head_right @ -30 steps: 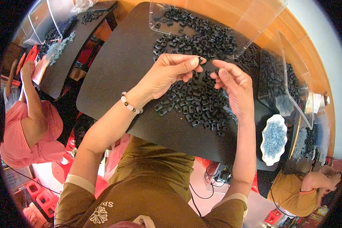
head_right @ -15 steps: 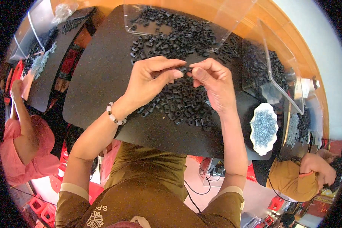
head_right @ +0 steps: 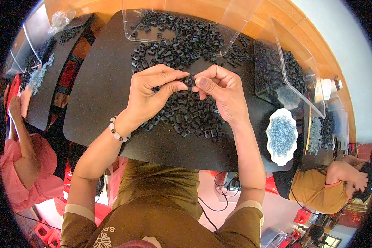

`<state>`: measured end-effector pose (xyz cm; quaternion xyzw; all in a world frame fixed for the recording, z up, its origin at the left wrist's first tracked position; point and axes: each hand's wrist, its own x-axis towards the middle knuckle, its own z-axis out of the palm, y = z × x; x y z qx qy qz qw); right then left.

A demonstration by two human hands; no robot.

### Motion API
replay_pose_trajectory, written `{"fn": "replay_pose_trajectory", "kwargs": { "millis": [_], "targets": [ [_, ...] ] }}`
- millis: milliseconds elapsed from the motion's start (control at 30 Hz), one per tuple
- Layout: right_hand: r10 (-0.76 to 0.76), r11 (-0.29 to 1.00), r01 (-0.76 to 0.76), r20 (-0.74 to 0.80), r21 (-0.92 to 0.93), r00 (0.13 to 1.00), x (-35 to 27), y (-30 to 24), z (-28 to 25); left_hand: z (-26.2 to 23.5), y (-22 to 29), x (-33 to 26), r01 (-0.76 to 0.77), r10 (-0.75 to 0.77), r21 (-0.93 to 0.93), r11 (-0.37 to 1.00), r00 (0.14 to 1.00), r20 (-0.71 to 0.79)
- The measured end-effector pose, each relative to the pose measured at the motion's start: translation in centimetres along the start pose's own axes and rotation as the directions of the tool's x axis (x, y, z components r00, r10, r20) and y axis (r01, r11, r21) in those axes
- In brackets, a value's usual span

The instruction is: The person sorts and inspects small black plastic or rubber components by hand on a work table.

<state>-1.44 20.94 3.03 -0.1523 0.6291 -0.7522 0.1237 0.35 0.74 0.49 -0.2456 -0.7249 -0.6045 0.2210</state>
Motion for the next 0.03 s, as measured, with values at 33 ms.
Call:
{"fn": "replay_pose_trajectory", "kwargs": {
  "millis": [33],
  "targets": [
    [-0.012,1.0,0.012,-0.007,-0.016,1.0,-0.02,0.1,-0.04,-0.03,-0.01,-0.04,-0.003,0.003,0.01,1.0,1.0,0.007]
  ]
}}
